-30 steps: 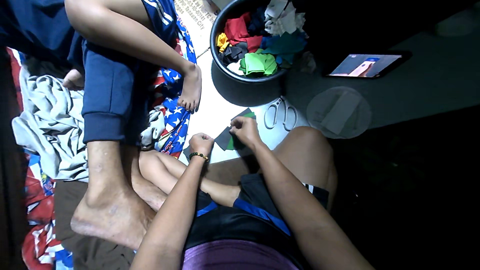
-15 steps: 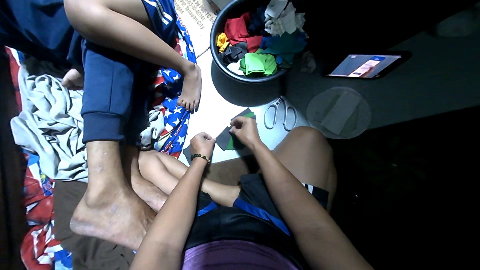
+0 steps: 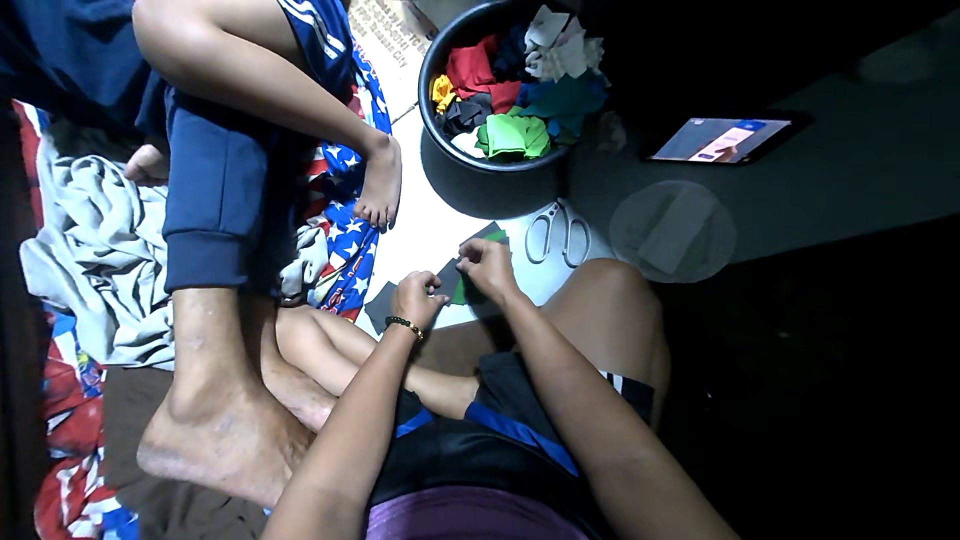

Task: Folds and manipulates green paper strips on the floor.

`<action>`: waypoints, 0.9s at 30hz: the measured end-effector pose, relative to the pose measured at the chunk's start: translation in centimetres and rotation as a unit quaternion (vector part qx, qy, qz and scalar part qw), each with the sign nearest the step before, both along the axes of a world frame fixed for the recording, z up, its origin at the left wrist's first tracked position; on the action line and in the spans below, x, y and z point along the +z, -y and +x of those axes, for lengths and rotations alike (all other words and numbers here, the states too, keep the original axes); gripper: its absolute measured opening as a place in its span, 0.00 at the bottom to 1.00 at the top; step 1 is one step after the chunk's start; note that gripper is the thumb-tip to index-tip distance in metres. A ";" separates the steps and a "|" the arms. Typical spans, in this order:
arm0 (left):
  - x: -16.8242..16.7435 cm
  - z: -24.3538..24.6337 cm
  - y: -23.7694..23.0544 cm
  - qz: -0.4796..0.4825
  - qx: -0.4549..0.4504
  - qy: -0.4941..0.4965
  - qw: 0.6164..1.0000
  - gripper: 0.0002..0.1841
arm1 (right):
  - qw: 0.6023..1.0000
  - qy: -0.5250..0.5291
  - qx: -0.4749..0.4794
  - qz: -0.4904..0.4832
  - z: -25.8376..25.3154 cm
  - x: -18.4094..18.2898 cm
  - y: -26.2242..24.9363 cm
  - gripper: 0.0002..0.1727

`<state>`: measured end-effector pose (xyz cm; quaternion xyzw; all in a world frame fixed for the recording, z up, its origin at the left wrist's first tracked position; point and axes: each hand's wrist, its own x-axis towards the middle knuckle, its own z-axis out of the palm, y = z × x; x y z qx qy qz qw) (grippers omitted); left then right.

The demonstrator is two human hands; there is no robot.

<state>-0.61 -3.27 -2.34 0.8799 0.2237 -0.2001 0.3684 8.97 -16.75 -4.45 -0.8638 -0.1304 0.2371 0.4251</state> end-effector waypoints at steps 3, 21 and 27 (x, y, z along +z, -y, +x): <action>-0.3 -0.1 0.0 0.000 -0.002 0.007 1.000 0.17 | 0.999 0.052 0.015 -0.005 -0.3 -0.3 0.1 0.11; 0.8 0.5 -1.6 -0.014 0.136 0.031 0.990 0.09 | 0.998 0.053 0.019 -0.023 -0.6 1.8 2.2 0.07; -0.1 0.6 -1.2 -0.015 0.115 0.006 0.993 0.11 | 0.987 0.031 0.112 -0.108 -1.2 1.2 1.4 0.09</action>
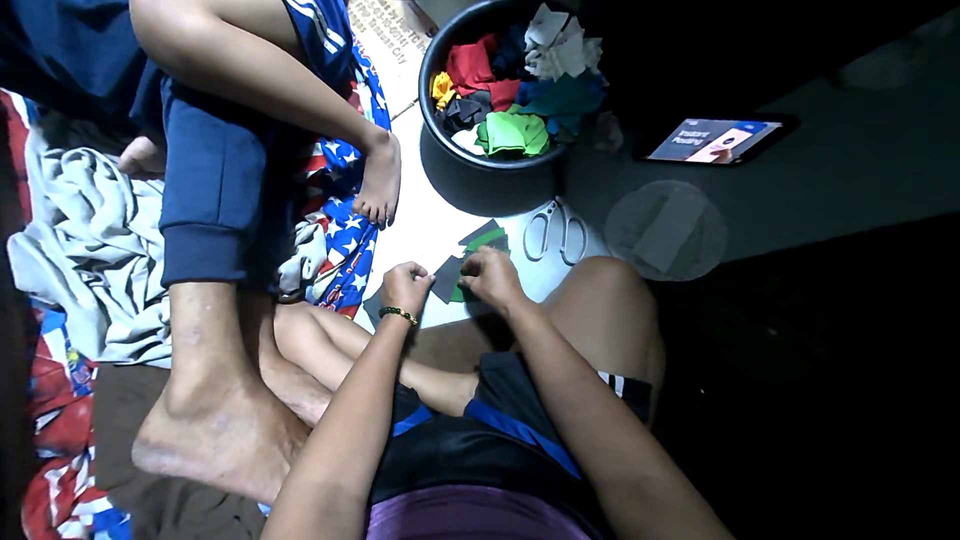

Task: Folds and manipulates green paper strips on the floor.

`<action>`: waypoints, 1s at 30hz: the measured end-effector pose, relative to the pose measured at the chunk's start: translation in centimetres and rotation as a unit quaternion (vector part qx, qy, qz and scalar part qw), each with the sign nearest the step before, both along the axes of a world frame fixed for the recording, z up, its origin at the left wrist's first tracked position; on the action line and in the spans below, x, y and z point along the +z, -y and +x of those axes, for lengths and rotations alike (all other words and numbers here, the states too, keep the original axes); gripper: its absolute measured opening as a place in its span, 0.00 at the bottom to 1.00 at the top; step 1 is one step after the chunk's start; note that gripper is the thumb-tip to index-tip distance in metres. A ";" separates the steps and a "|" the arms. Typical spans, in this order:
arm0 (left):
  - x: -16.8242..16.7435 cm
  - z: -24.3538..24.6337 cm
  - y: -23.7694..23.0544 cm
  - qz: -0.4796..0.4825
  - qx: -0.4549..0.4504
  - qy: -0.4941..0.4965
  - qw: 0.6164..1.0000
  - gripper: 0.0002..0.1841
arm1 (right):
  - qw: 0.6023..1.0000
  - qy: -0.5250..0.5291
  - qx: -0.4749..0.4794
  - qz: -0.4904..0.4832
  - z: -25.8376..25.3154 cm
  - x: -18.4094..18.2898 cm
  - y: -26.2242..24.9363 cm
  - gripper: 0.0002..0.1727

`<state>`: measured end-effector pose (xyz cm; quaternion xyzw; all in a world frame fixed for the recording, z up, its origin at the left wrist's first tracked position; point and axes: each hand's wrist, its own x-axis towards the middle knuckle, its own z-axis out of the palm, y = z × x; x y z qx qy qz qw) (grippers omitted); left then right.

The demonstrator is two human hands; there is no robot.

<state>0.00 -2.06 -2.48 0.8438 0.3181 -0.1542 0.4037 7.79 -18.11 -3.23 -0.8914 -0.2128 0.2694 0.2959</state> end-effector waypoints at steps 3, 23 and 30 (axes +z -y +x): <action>-0.2 0.1 0.2 0.009 -0.019 -0.002 1.000 0.11 | 1.000 0.001 0.005 -0.017 -0.1 -0.4 -0.1 0.11; 0.4 0.9 -0.8 -0.038 0.035 0.069 0.996 0.11 | 1.000 0.008 0.002 -0.009 -0.2 -0.6 -0.1 0.12; 0.1 1.0 1.1 0.038 -0.036 0.006 0.999 0.11 | 1.000 0.011 -0.005 -0.009 -0.5 -0.1 -0.1 0.11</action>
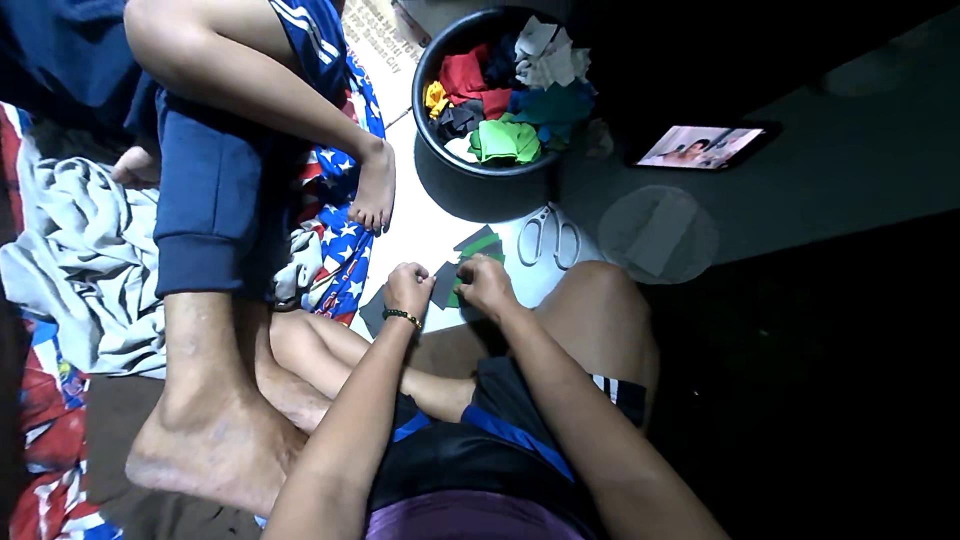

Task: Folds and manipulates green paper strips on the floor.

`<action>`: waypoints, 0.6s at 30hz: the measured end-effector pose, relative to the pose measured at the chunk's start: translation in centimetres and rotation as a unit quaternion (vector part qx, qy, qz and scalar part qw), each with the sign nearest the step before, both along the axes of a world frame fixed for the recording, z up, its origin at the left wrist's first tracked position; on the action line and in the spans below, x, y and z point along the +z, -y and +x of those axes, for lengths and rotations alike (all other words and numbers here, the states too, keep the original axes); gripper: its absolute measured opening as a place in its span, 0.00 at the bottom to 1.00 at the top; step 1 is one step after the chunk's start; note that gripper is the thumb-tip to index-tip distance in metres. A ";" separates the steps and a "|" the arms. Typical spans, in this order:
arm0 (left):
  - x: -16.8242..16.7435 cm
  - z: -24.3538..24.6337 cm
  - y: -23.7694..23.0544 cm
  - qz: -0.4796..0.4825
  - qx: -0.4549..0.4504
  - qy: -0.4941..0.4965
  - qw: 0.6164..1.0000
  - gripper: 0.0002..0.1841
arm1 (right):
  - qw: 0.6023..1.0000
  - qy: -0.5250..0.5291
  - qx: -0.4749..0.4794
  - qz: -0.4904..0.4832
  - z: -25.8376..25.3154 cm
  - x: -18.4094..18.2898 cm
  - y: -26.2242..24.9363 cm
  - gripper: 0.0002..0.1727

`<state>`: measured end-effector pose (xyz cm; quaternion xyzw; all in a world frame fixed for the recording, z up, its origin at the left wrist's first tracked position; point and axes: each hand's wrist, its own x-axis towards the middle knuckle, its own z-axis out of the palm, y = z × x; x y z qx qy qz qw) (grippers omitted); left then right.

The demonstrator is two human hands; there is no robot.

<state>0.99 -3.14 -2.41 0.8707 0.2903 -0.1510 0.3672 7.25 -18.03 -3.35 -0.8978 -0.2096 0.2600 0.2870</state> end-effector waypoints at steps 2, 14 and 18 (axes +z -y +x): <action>0.2 0.0 0.1 0.002 0.002 -0.007 1.000 0.11 | 1.000 -0.002 -0.001 0.001 0.0 0.0 0.0 0.11; 0.3 0.0 0.3 0.014 -0.049 -0.022 0.998 0.12 | 1.000 0.000 -0.003 0.003 0.0 -0.1 0.0 0.11; -0.1 -0.1 0.2 0.017 -0.047 -0.012 0.999 0.11 | 1.000 -0.003 -0.006 0.005 -0.1 0.0 0.0 0.10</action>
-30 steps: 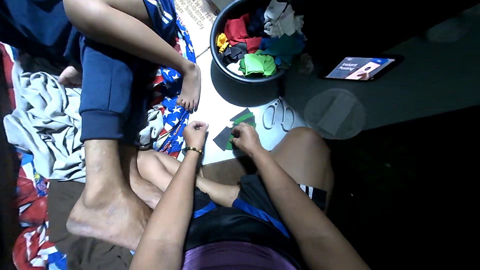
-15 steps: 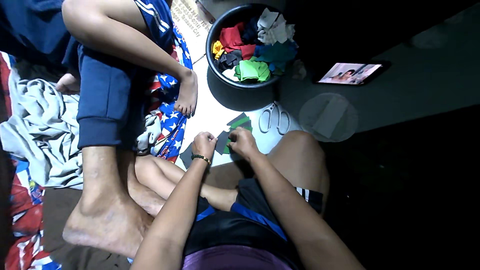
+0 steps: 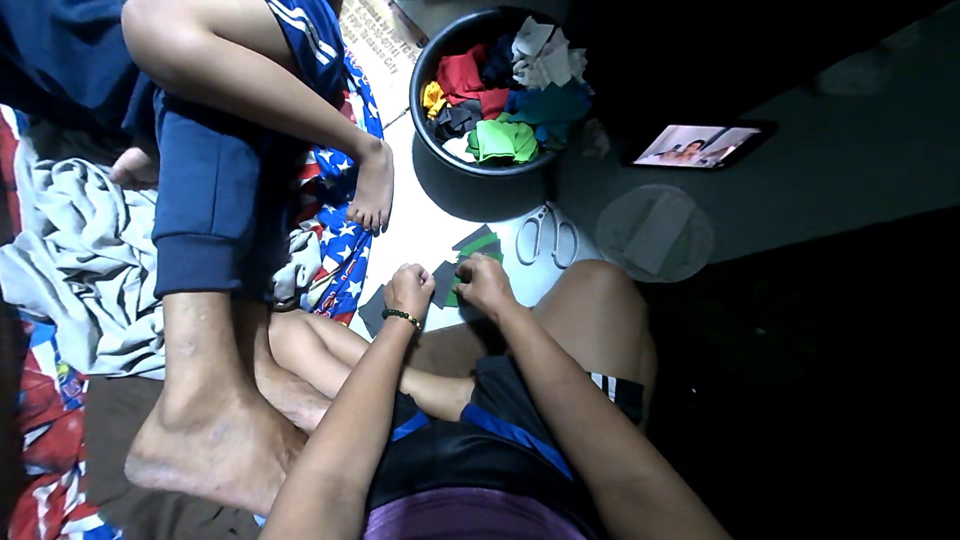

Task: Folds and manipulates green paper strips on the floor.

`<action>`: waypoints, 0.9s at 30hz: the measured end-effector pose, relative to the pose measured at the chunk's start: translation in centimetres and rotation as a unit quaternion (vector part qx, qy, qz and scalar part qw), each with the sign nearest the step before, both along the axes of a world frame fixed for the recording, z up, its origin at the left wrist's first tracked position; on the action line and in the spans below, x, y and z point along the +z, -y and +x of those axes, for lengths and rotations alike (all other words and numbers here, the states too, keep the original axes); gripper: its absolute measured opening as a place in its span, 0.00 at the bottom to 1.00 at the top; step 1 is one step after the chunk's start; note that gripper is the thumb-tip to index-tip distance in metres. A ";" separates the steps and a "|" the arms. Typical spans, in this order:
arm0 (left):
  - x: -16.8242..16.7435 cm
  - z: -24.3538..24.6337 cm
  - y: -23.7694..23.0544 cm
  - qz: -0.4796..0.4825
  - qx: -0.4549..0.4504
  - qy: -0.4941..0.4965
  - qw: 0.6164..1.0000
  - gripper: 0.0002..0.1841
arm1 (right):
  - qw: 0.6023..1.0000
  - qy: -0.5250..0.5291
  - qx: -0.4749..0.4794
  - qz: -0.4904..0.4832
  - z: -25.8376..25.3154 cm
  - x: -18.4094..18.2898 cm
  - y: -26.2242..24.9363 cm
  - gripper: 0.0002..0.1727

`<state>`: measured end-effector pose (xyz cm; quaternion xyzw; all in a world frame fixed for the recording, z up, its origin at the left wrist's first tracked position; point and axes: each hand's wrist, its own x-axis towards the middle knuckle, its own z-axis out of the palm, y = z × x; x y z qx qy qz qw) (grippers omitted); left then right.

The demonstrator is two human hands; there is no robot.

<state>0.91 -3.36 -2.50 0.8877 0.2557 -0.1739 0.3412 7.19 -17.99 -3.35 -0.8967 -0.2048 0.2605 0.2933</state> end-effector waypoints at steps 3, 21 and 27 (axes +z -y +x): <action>-0.2 0.0 0.0 0.001 0.003 0.007 1.000 0.11 | 1.000 -0.003 -0.002 0.001 0.0 0.0 0.0 0.11; 0.8 2.8 -2.1 -0.008 0.067 0.045 0.997 0.19 | 0.998 0.014 0.068 -0.001 -2.2 -0.2 -1.8 0.23; 0.1 5.5 -3.0 0.103 -0.245 0.054 0.962 0.21 | 0.997 -0.021 0.066 -0.018 -1.8 0.3 -1.8 0.26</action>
